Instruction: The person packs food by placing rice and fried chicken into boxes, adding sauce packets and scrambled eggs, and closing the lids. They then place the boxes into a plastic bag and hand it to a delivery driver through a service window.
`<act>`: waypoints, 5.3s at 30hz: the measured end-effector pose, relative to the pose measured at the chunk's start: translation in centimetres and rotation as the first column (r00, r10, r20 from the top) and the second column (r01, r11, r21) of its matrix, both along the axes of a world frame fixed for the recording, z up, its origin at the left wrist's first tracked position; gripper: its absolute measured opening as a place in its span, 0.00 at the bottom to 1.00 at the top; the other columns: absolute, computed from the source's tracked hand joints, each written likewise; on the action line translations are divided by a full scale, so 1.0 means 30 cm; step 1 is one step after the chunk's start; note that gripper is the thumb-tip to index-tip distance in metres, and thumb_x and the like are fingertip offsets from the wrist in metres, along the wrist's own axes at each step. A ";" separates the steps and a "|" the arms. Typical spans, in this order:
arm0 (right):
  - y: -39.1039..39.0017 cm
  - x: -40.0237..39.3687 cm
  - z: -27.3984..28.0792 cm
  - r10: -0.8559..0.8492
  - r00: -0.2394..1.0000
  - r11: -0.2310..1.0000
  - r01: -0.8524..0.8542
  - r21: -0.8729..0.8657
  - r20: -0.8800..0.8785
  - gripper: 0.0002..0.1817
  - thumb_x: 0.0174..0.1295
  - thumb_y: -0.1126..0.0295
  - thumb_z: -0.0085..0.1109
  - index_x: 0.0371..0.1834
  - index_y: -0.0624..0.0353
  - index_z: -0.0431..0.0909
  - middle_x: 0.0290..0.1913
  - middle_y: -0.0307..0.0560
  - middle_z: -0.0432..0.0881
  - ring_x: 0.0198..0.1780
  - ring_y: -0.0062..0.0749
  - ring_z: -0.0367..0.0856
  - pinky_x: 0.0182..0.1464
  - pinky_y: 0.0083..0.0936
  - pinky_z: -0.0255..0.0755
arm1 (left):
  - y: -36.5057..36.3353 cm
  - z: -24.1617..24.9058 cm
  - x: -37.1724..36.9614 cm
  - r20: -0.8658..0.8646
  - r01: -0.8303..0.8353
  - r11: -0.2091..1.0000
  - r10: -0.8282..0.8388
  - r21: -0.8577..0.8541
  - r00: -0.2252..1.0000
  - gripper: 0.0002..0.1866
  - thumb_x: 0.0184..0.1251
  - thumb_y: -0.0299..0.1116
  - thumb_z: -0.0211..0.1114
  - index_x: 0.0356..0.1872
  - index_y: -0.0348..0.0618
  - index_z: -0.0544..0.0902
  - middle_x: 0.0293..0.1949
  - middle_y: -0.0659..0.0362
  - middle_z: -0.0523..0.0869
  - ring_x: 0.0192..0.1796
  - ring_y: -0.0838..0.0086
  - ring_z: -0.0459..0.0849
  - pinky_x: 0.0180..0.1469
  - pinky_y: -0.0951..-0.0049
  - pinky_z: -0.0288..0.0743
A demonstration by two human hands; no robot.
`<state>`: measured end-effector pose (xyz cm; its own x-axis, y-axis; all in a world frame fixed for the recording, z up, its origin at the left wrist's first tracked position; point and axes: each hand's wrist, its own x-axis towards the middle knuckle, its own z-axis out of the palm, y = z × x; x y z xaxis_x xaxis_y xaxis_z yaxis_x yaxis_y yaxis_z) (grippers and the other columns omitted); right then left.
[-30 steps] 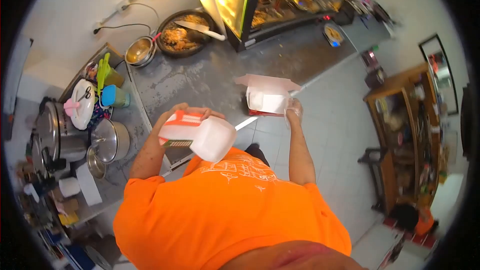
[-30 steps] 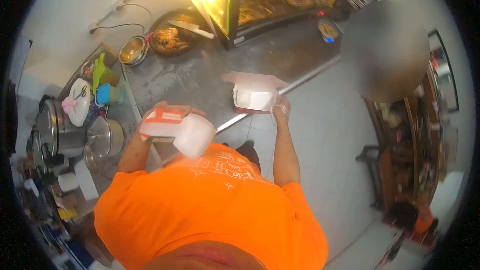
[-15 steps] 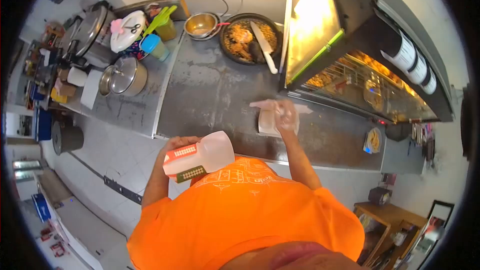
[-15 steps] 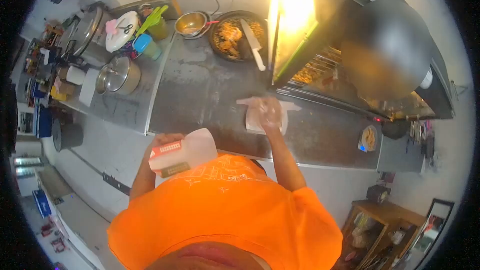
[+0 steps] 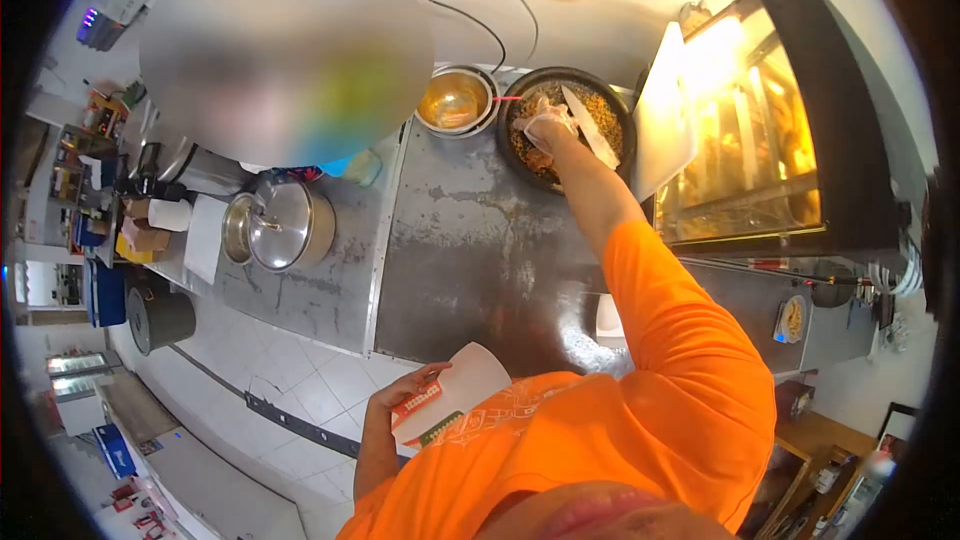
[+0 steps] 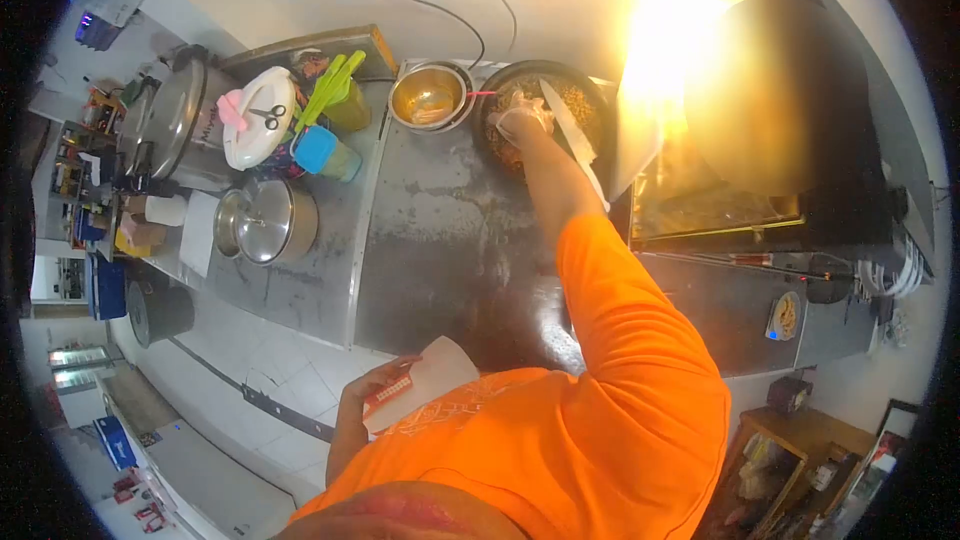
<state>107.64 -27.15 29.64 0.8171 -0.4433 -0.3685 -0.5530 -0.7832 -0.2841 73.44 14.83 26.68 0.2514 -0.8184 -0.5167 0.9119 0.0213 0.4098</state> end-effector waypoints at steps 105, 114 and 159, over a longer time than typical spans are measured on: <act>0.006 -1.545 0.063 -0.778 0.596 0.258 0.011 0.966 0.201 0.15 0.63 0.70 0.50 0.53 0.59 0.68 0.45 0.50 0.76 0.27 0.37 0.79 0.25 0.30 0.77 | -0.612 -0.323 -0.132 0.500 -0.811 0.558 0.660 0.175 0.561 0.21 0.75 0.39 0.48 0.66 0.49 0.66 0.62 0.57 0.69 0.58 0.63 0.75 0.44 0.59 0.84; -0.890 -2.109 -0.235 -0.954 -0.257 -0.169 0.040 0.985 -0.153 0.13 0.63 0.64 0.55 0.43 0.63 0.74 0.36 0.50 0.79 0.28 0.37 0.80 0.30 0.28 0.83 | -0.628 -0.388 -0.130 0.691 -0.773 0.572 0.441 0.275 0.572 0.19 0.66 0.31 0.56 0.57 0.37 0.73 0.54 0.50 0.77 0.53 0.61 0.79 0.52 0.62 0.76; -0.316 -1.471 0.180 -0.703 0.346 0.602 -0.175 0.779 0.621 0.21 0.59 0.72 0.63 0.54 0.59 0.67 0.53 0.50 0.72 0.55 0.36 0.72 0.58 0.31 0.66 | -1.315 0.215 -0.452 0.739 -0.680 0.712 0.361 0.175 0.569 0.11 0.64 0.33 0.59 0.43 0.44 0.68 0.20 0.63 0.73 0.19 0.75 0.77 0.20 0.73 0.71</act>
<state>63.52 -36.62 35.05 0.6997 -0.7023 0.1311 0.2080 0.0247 -0.9778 59.89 -24.63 33.13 0.9386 -0.1806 -0.2940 0.3146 0.0978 0.9442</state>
